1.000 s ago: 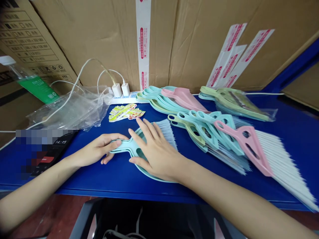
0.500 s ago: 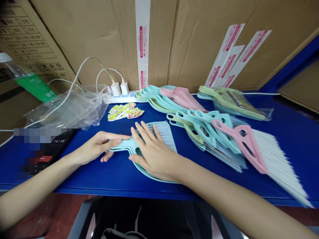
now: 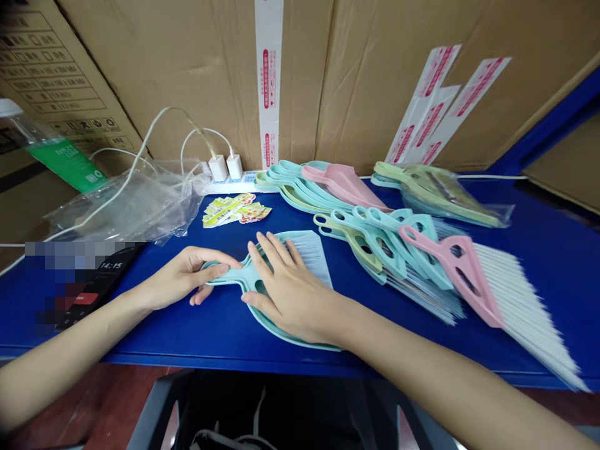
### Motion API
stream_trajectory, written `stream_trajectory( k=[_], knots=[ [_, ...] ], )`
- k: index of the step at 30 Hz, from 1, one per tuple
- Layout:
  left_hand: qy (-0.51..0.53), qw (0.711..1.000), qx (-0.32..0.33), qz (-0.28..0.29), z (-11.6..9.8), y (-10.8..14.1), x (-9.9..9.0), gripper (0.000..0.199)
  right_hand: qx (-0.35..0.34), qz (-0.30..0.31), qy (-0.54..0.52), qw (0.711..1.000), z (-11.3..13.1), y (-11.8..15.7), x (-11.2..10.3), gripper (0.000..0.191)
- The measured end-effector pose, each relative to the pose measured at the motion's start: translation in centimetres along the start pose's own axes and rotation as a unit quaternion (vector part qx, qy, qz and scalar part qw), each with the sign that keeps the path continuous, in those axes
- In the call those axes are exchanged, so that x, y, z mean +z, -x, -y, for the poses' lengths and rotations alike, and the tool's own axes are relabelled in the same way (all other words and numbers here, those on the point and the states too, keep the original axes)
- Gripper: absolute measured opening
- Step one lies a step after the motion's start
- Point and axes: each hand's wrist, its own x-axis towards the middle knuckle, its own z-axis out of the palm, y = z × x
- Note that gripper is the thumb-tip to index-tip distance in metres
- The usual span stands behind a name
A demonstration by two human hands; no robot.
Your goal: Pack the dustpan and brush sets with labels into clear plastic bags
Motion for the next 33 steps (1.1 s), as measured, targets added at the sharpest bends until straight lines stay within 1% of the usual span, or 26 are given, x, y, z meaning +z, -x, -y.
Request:
stream_trajectory(
  k=[3,7,12,15,17,20,22,25,27,31,33],
  knots=[
    [-0.005,1.0,-0.001,0.01,-0.1,0.0,0.0,0.048,0.008,0.008,-0.01,1.0,-0.5,0.1,-0.5,0.074],
    [-0.019,1.0,0.001,0.017,-0.1,0.0,0.0,0.052,0.031,0.01,-0.018,0.999,-1.7,0.4,-1.5,0.07],
    [-0.052,0.999,0.009,0.008,0.1,0.1,-0.2,0.043,0.044,0.014,-0.007,0.999,-2.2,0.6,-2.2,0.066],
    [-0.076,0.997,0.012,0.007,0.1,0.3,-0.4,0.04,0.048,0.005,0.015,0.999,-2.3,0.5,-2.3,0.064],
    [-0.093,0.996,0.012,0.002,-0.1,0.3,-0.6,0.04,0.054,-0.011,0.044,0.998,-2.5,0.4,-2.4,0.062],
    [-0.13,0.991,0.004,-0.012,-0.5,0.4,-0.8,0.039,0.066,-0.04,0.094,0.993,-3.0,0.1,-2.6,0.055],
    [-0.173,0.985,0.001,-0.025,-0.8,0.4,-0.9,0.037,0.068,-0.049,0.118,0.99,-3.3,0.0,-2.7,0.051],
    [-0.264,0.964,0.015,-0.039,-1.2,0.5,-1.1,0.032,0.068,-0.061,0.14,0.986,-3.6,-0.1,-2.8,0.048],
    [-0.335,0.941,0.02,-0.054,-1.3,0.6,-1.3,0.03,0.077,-0.063,0.15,0.984,-3.6,-0.1,-2.9,0.046],
    [-0.475,0.874,0.018,-0.097,-1.4,0.7,-1.6,0.027,0.09,-0.066,0.147,0.983,-3.7,-0.4,-2.9,0.044],
    [-0.523,0.846,0.032,-0.091,-1.6,0.6,-1.8,0.028,0.092,-0.073,0.134,0.984,-3.8,-0.6,-2.8,0.045]
  ],
)
